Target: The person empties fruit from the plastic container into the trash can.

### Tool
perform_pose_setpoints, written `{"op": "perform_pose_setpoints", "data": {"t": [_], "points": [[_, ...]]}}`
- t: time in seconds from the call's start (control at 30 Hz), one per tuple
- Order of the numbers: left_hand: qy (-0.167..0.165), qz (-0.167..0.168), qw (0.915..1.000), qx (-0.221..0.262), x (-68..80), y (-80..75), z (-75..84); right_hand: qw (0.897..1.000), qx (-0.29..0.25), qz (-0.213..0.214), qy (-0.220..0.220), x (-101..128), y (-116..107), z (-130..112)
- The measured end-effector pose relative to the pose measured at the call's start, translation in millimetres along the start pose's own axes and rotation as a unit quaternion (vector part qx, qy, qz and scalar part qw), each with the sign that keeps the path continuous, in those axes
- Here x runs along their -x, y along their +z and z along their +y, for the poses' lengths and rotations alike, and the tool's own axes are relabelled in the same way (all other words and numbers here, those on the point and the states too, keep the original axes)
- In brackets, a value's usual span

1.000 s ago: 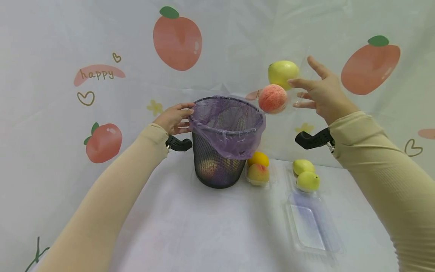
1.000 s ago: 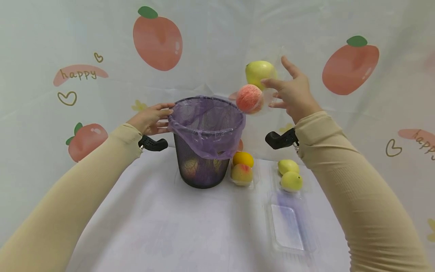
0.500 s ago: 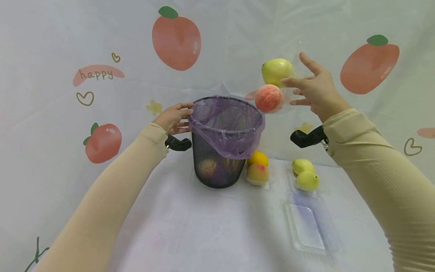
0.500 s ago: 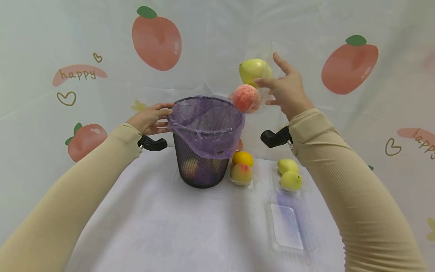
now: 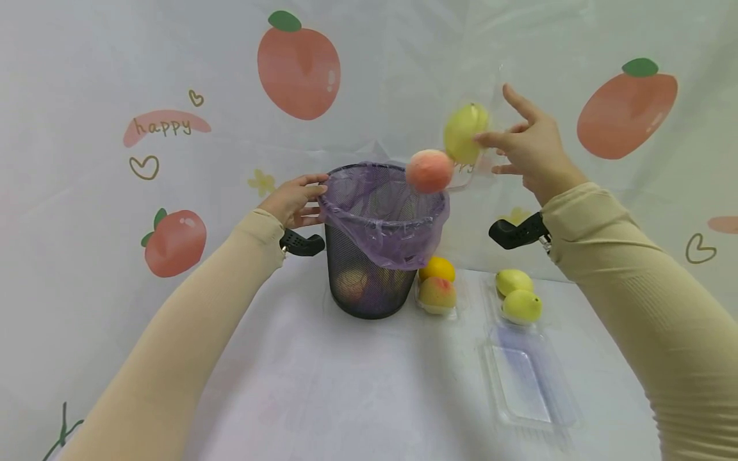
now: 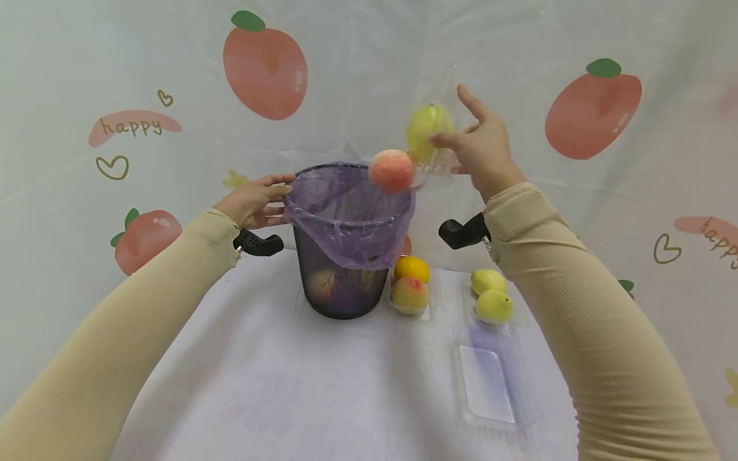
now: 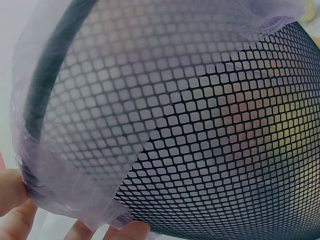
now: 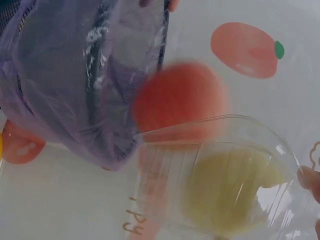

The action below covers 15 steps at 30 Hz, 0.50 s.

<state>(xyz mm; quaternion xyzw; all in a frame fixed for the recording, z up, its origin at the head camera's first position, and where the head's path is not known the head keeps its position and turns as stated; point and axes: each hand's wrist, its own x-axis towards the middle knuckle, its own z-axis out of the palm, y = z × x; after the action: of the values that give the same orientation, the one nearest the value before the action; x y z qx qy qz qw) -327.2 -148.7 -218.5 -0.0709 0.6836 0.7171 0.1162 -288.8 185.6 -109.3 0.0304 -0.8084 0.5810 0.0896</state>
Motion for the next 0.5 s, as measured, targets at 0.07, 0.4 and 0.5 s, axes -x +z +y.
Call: {"op": "perform_pose_setpoints", "data": {"t": [0.07,0.4,0.5], "points": [[0.0,0.0,1.0,-0.001,0.6,0.1,0.3,1.0,0.004,0.001,-0.004,-0.2,-0.5,-0.1],[0.007,-0.002,1.0,-0.005,0.4,-0.1,-1.2,0.996,-0.088,-0.003,-0.011,0.1,-6.0,-0.3],[0.008,-0.002,1.0,-0.005,1.8,-0.4,-1.1,0.994,-0.111,-0.014,-0.001,1.3,-10.1,1.4]]}}
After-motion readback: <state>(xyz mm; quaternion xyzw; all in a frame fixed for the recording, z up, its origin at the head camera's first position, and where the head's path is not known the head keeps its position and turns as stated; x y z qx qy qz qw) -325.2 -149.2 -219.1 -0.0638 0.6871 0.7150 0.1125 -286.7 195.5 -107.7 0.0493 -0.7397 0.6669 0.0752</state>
